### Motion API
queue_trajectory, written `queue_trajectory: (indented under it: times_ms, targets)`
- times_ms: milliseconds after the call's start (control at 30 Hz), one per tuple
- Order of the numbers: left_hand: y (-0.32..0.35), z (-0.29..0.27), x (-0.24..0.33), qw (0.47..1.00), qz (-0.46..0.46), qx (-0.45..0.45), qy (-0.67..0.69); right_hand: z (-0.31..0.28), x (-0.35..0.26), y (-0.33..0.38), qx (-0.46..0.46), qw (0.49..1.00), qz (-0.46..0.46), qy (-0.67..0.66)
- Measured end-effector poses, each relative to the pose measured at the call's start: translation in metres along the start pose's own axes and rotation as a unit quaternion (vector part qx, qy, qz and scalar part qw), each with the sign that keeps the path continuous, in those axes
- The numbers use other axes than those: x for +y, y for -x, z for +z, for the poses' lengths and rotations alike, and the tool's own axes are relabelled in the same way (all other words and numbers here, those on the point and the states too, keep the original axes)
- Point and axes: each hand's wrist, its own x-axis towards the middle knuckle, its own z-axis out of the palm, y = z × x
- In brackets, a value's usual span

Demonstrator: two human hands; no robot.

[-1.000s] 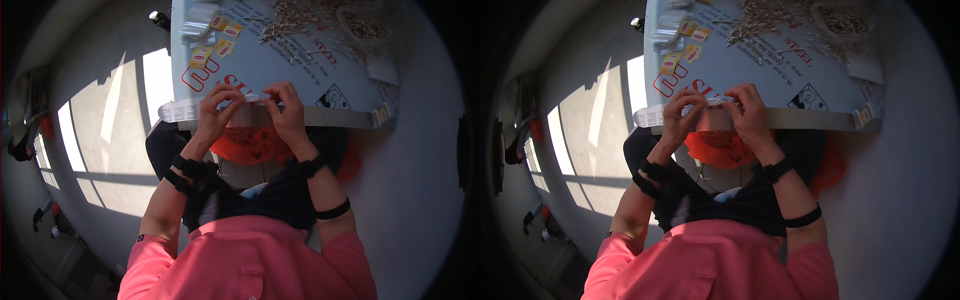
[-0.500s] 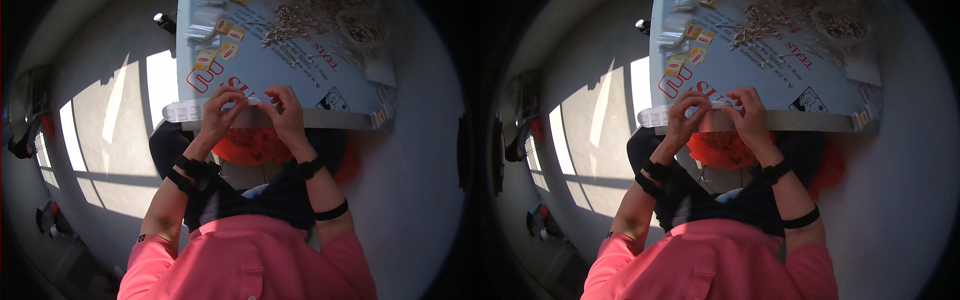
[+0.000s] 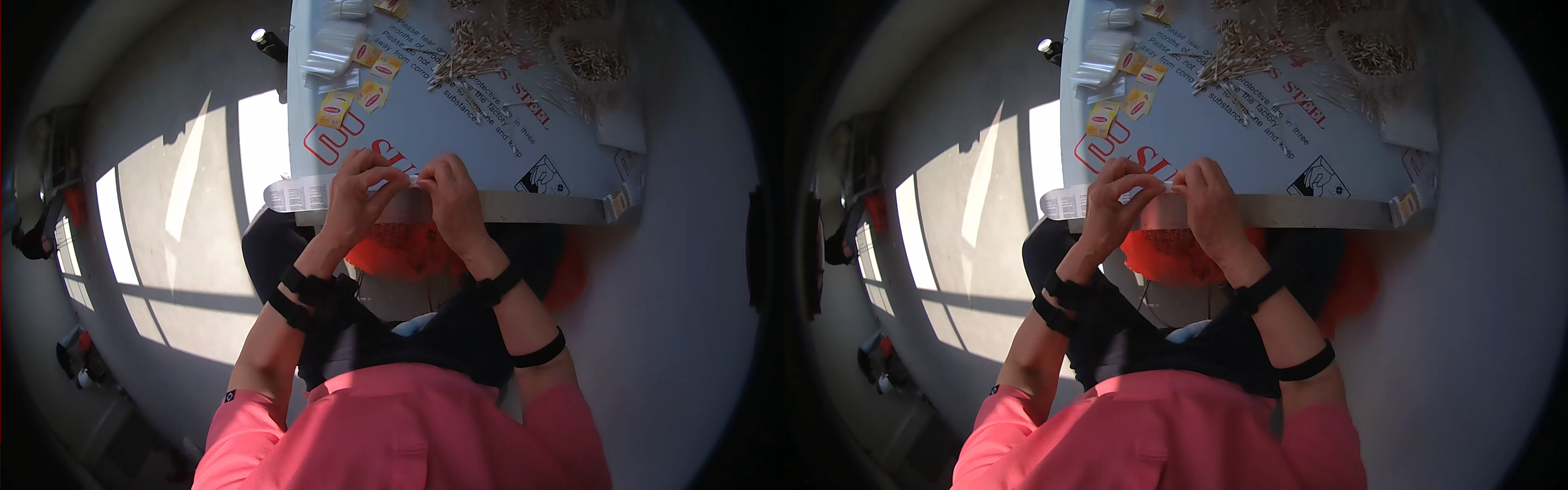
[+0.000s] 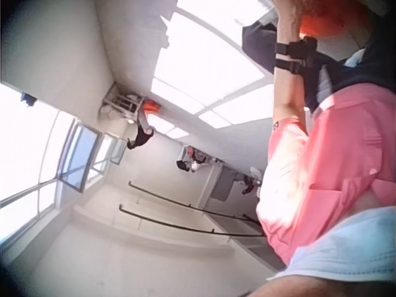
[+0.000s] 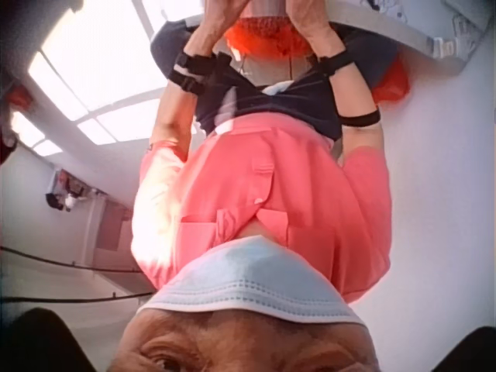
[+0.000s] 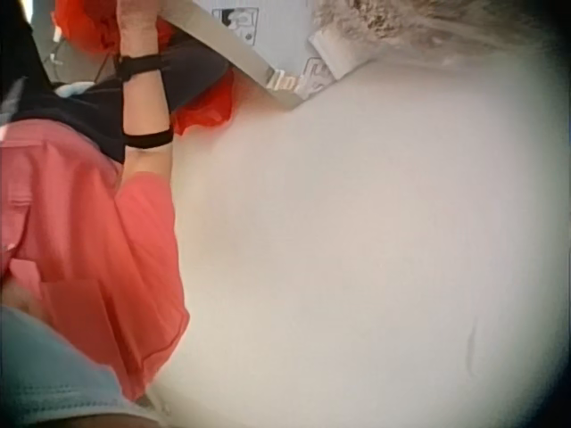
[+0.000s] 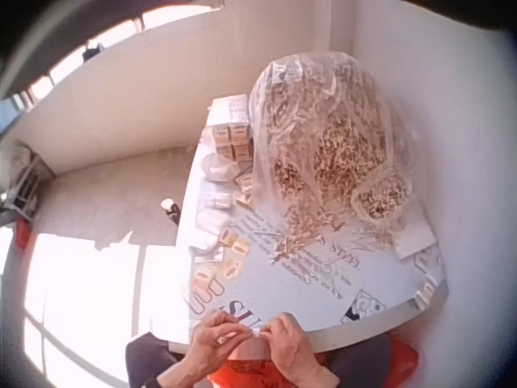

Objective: Sorting cotton swabs and placing them into individual plastic bags.

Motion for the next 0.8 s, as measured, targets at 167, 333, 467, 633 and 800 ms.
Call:
queue_trajectory:
  times_ms: [167,333,467,633,800]
  targets:
    - [-0.004,0.009,-0.004,0.999,-0.029,0.011,0.04,0.006,0.003,0.0,-0.024,0.999,-0.004,0.038]
    - [0.003,0.01,0.002,0.996,-0.046,-0.021,0.08,-0.003,0.006,0.008,0.005,0.998,0.031,-0.062]
    - [0.002,0.01,0.004,0.995,-0.029,0.003,0.094,-0.005,0.009,0.007,0.008,0.998,0.0,-0.06]
    - [0.005,0.012,-0.005,0.988,-0.023,0.005,0.153,-0.005,0.009,0.009,0.028,0.999,-0.017,-0.019]
    - [0.005,0.01,-0.015,0.988,-0.015,-0.001,0.151,-0.003,0.011,0.01,0.034,0.998,0.015,-0.06]
